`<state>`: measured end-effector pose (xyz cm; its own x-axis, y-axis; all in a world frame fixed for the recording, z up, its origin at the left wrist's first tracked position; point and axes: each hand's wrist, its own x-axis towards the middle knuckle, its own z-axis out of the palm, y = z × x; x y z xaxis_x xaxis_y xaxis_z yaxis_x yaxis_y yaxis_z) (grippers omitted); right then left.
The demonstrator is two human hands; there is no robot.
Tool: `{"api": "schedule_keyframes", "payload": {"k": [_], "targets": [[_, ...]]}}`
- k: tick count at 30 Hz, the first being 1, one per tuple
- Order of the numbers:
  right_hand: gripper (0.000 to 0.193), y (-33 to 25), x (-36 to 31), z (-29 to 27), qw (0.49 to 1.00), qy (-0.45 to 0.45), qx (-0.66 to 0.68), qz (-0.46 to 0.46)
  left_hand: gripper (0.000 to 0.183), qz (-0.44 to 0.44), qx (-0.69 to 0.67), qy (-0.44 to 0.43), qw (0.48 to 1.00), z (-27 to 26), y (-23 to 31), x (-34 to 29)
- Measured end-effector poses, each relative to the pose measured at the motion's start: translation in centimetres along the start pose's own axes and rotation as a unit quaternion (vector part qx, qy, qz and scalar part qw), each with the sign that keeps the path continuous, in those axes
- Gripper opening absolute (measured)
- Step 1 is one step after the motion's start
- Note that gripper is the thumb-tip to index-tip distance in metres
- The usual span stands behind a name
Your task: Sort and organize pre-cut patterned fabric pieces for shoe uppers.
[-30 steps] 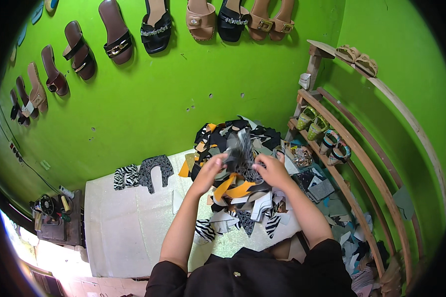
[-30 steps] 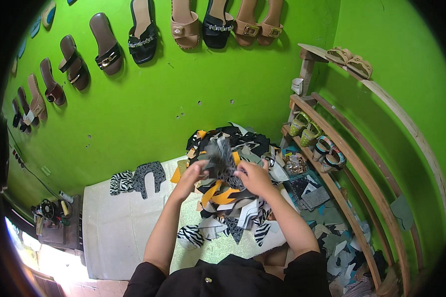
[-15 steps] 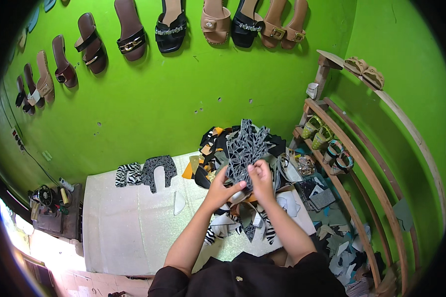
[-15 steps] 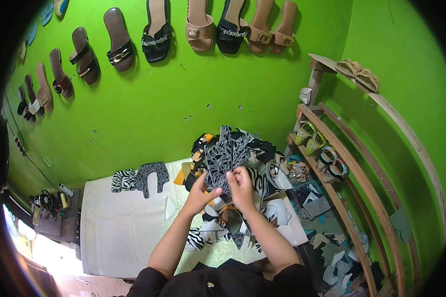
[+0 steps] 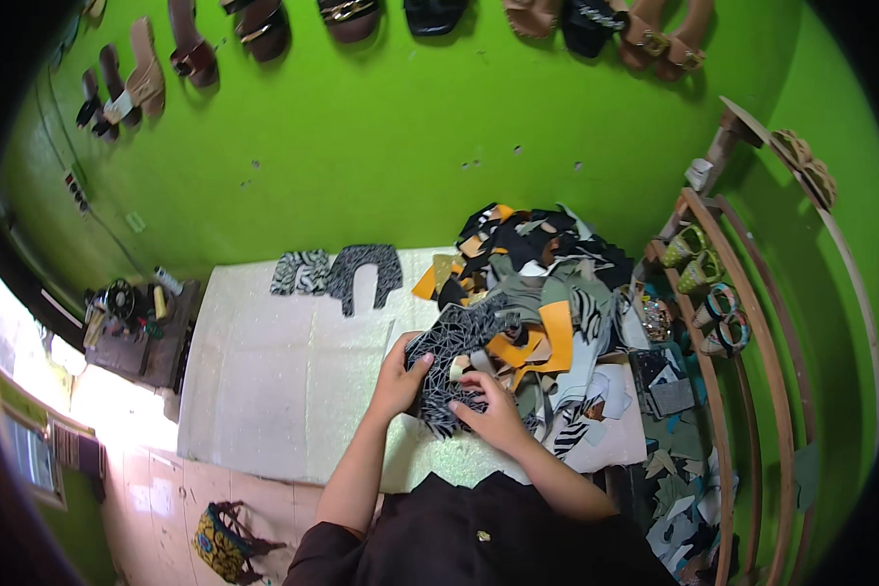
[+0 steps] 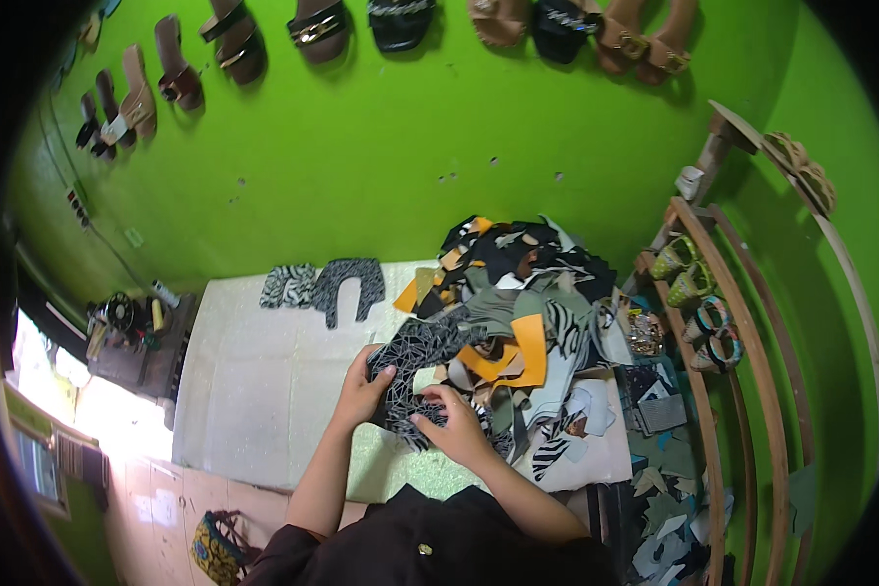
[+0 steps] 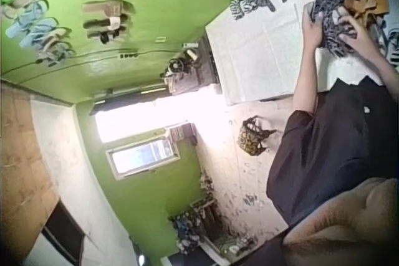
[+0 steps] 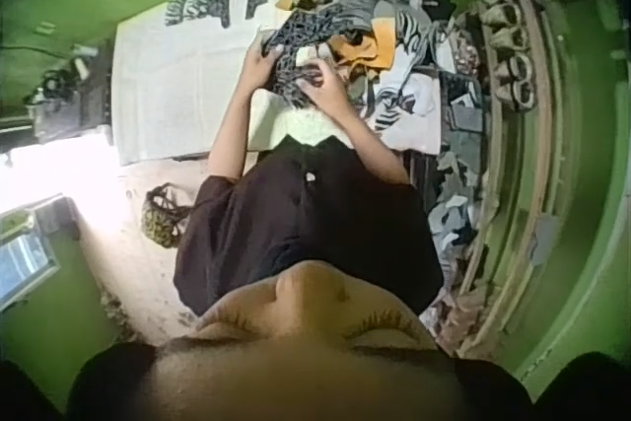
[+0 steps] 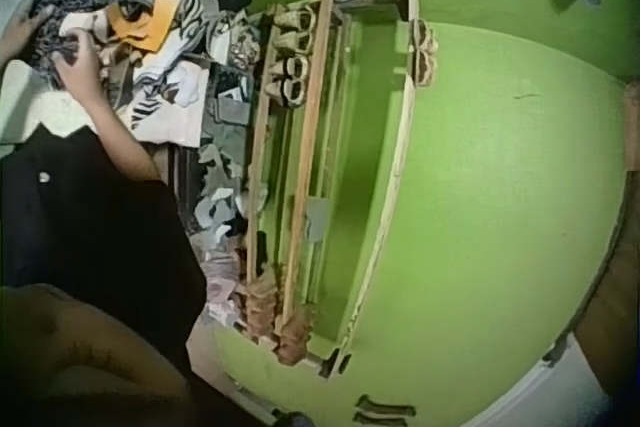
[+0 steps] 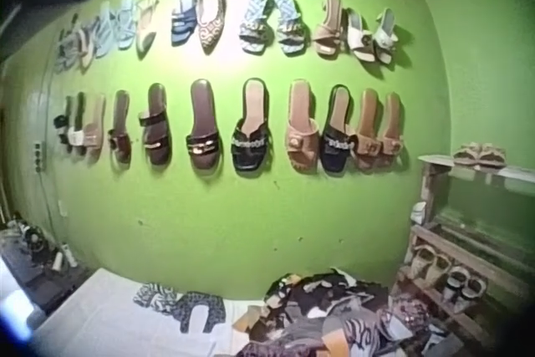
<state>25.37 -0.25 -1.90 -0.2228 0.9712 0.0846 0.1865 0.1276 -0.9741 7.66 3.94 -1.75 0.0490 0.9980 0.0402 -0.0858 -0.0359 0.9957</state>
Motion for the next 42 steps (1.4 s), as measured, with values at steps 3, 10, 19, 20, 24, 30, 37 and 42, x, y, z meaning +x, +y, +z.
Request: {"api": "schedule_keyframes", "payload": {"k": [3,10,19,20,24,30,37,42], "targets": [[0.032,-0.6,-0.7,0.3,0.981,0.068,-0.113,-0.144,0.026,-0.030,0.142,-0.098,0.985,-2.9,1.2,-1.4],[0.054,1.3,1.9,3.5,0.965,0.020,-0.214,-0.151,0.046,-0.047,0.313,-0.201,0.927,-10.1,-3.5,-3.0],[0.042,7.4,1.4,9.4,0.954,-0.114,-0.268,-0.077,0.025,-0.047,0.299,0.228,0.925,-14.0,-9.1,-8.9],[0.038,7.0,1.2,10.0,0.947,-0.124,-0.284,-0.088,0.020,-0.085,0.248,0.248,0.933,-13.9,-9.6,-10.1],[0.036,7.7,1.6,12.8,0.931,-0.174,-0.292,-0.136,0.024,-0.092,0.331,0.190,0.920,-13.1,-12.2,-13.0],[0.047,8.2,4.9,16.1,0.897,-0.260,-0.328,-0.144,0.031,-0.074,0.468,0.169,0.864,-12.9,-13.5,-11.9],[0.030,7.0,9.3,15.5,0.897,-0.276,-0.341,-0.057,0.025,-0.205,0.388,0.141,0.888,-17.2,-11.4,-10.2],[0.021,7.4,10.1,14.9,0.937,-0.211,-0.262,-0.095,0.035,-0.122,0.397,0.141,0.899,-22.3,-11.2,-9.4]]}}
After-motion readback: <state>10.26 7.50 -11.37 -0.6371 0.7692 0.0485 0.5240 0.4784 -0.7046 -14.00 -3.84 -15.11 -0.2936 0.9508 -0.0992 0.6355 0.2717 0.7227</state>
